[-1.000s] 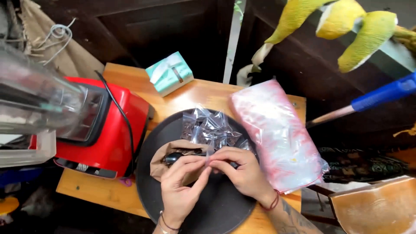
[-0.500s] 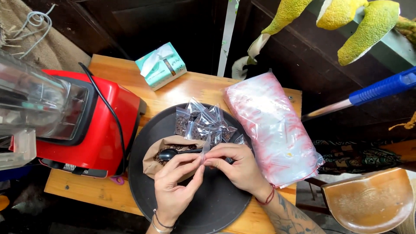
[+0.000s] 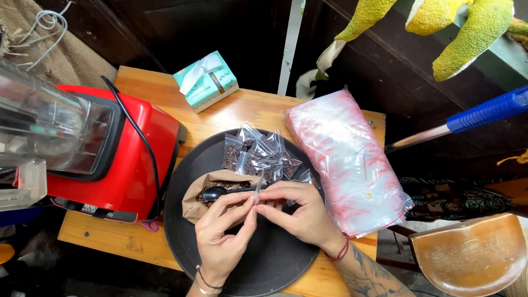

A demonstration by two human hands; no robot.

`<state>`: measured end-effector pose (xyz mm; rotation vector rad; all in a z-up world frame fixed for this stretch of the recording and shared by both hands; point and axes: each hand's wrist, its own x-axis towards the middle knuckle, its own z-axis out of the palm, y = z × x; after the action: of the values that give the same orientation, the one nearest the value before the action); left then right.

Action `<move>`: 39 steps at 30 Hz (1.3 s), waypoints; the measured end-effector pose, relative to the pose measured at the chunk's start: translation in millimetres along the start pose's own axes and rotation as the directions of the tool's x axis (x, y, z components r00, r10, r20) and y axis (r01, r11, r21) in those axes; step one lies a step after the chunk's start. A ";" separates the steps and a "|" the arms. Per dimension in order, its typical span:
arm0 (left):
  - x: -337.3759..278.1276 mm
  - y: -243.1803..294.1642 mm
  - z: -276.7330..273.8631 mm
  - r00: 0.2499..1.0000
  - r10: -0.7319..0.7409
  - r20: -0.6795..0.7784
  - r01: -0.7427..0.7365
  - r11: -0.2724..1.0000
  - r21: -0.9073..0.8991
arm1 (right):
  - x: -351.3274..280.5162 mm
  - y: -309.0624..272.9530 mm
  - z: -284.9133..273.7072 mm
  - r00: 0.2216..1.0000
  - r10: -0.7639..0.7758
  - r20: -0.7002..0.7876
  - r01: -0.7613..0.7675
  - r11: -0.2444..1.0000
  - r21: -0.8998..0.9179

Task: Scooping coffee beans from a larger bag into small plastic packets using a spoon.

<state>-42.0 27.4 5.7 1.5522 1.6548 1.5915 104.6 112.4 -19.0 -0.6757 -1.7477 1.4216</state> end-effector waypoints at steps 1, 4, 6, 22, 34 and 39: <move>0.5 0.0 -1.0 1.000 0.016 0.008 -0.016 1.000 0.015 | 0.1 1.5 0.1 1.000 0.010 -0.005 -0.010 1.000 -0.011; -0.9 -1.1 -1.4 1.000 0.020 0.018 -0.020 1.000 0.006 | -0.2 5.2 -0.8 1.000 0.014 -0.003 -0.014 1.000 0.001; -0.5 -0.4 -1.3 1.000 0.015 0.016 -0.015 1.000 0.007 | -1.3 10.4 -1.7 1.000 0.007 -0.003 -0.008 1.000 -0.029; 2.4 -4.2 3.6 0.977 0.212 0.023 -0.211 0.945 0.249 | -8.3 5.4 22.0 0.975 0.086 -0.203 -0.102 0.992 -0.069; -12.4 -13.1 11.4 0.991 0.136 0.004 -0.129 0.930 0.344 | -9.2 8.8 27.9 0.975 0.105 -0.198 -0.121 0.990 -0.068; -30.0 -26.3 15.7 0.992 0.123 0.024 -0.125 0.951 0.281 | -13.2 9.1 31.7 0.976 0.122 -0.179 -0.136 0.988 -0.067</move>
<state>-30.6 15.4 -33.8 1.8317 1.8810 1.4557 85.4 86.3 -33.5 -0.9430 -1.6535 1.3407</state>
